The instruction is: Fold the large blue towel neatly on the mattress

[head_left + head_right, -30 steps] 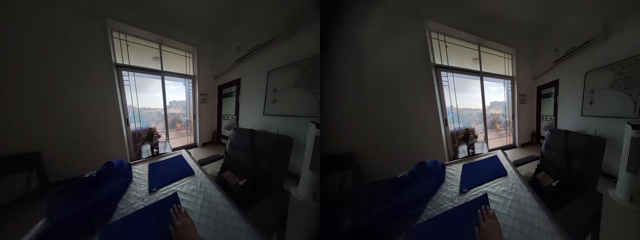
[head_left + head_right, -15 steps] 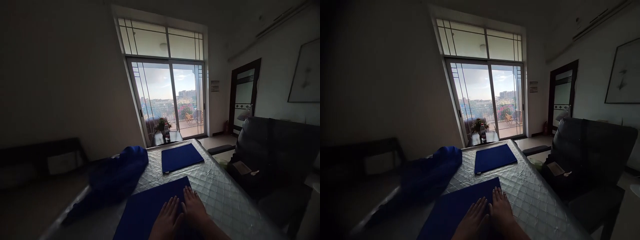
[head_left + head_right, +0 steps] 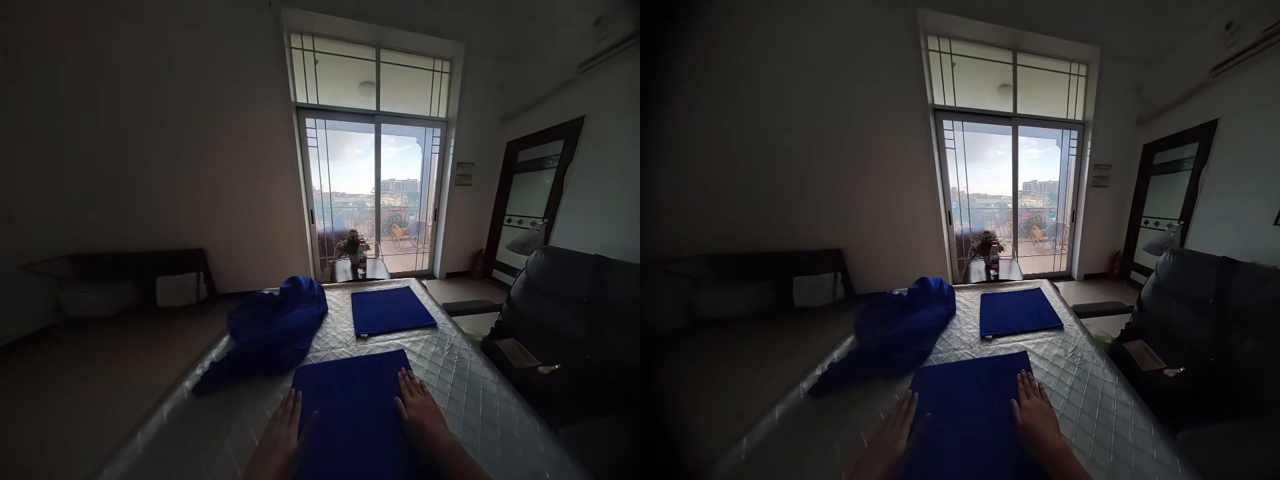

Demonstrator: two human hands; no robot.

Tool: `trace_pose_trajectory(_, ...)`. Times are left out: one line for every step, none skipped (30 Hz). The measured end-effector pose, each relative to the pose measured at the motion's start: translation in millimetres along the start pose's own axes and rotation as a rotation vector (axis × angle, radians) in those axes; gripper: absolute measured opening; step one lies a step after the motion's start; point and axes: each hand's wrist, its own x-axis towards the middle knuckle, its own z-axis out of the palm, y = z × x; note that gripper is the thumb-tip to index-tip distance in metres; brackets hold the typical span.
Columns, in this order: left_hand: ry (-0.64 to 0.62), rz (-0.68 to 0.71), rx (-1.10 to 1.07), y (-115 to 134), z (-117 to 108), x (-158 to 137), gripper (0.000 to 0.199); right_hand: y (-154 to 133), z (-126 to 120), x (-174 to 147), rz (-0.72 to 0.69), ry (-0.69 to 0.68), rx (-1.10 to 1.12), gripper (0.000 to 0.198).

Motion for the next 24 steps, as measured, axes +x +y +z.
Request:
trace_pose_trajectory(-0.035,-0.002,-0.023,2,-4,-1,0.077,-1,1,0,0.002,0.007,-0.021,0.069)
trace_pose_trajectory(-0.060,-0.006,-0.038,5,-9,-2,0.080,-3,1,0,0.009,0.017,-0.049,0.068)
trace_pose_trajectory(-0.079,-0.009,-0.049,6,-13,-2,0.083,-5,1,1,0.020,0.026,-0.086,0.067)
trace_pose_trajectory(-0.090,-0.007,-0.055,7,-16,-3,0.084,-7,0,3,0.031,0.033,-0.128,0.067)
trace_pose_trajectory(-0.096,-0.010,-0.056,6,-18,-3,0.085,-11,-1,6,0.039,0.039,-0.168,0.066)
trace_pose_trajectory(-0.098,-0.016,-0.054,6,-19,-3,0.086,-15,-4,10,0.040,0.045,-0.198,0.066)
trace_pose_trajectory(-0.096,-0.020,-0.052,4,-19,-2,0.086,-19,-7,15,0.031,0.051,-0.214,0.065)
trace_pose_trajectory(-0.091,-0.019,-0.051,3,-17,-2,0.086,-23,-10,20,0.015,0.057,-0.214,0.065)
trace_pose_trajectory(-0.089,-0.017,-0.046,2,-15,-1,0.085,-27,-12,27,-0.006,0.062,-0.199,0.066)
trace_pose_trajectory(-0.093,-0.019,-0.039,1,-13,0,0.085,-30,-15,34,-0.023,0.063,-0.177,0.066)
trace_pose_trajectory(-0.097,-0.026,-0.030,0,-11,1,0.085,-31,-16,40,-0.033,0.062,-0.152,0.067)
trace_pose_trajectory(-0.102,-0.033,-0.023,0,-9,2,0.085,-31,-15,47,-0.030,0.057,-0.128,0.068)
trace_pose_trajectory(-0.108,-0.038,-0.019,-1,-8,3,0.085,-29,-14,52,-0.015,0.052,-0.104,0.069)
trace_pose_trajectory(-0.116,-0.039,-0.019,-1,-7,3,0.086,-27,-12,57,0.004,0.051,-0.081,0.070)
trace_pose_trajectory(-0.122,-0.037,-0.021,-1,-7,4,0.087,-23,-8,60,0.021,0.052,-0.060,0.071)
trace_pose_trajectory(-0.128,-0.031,-0.023,-1,-7,5,0.088,-19,-5,63,0.033,0.056,-0.041,0.072)
trace_pose_trajectory(-0.136,-0.026,-0.020,-2,-6,6,0.088,-15,-2,65,0.037,0.062,-0.024,0.072)
trace_pose_trajectory(-0.144,-0.022,-0.011,-2,-4,7,0.088,-12,1,66,0.035,0.068,-0.009,0.073)
trace_pose_trajectory(-0.153,-0.024,0.002,-4,-1,9,0.088,-9,4,66,0.030,0.074,0.004,0.073)
trace_pose_trajectory(-0.161,-0.030,0.017,-5,4,11,0.088,-7,5,66,0.029,0.079,0.017,0.073)
trace_pose_trajectory(-0.163,-0.033,0.033,-8,9,13,0.087,-6,6,66,0.031,0.087,0.032,0.073)
trace_pose_trajectory(-0.160,-0.036,0.049,-11,15,15,0.085,-5,6,66,0.035,0.094,0.045,0.074)
trace_pose_trajectory(-0.136,-0.038,0.060,-15,21,17,0.084,-4,6,66,0.037,0.100,0.054,0.074)
trace_pose_trajectory(-0.105,-0.038,0.072,-18,27,20,0.082,-3,5,66,0.040,0.104,0.062,0.074)
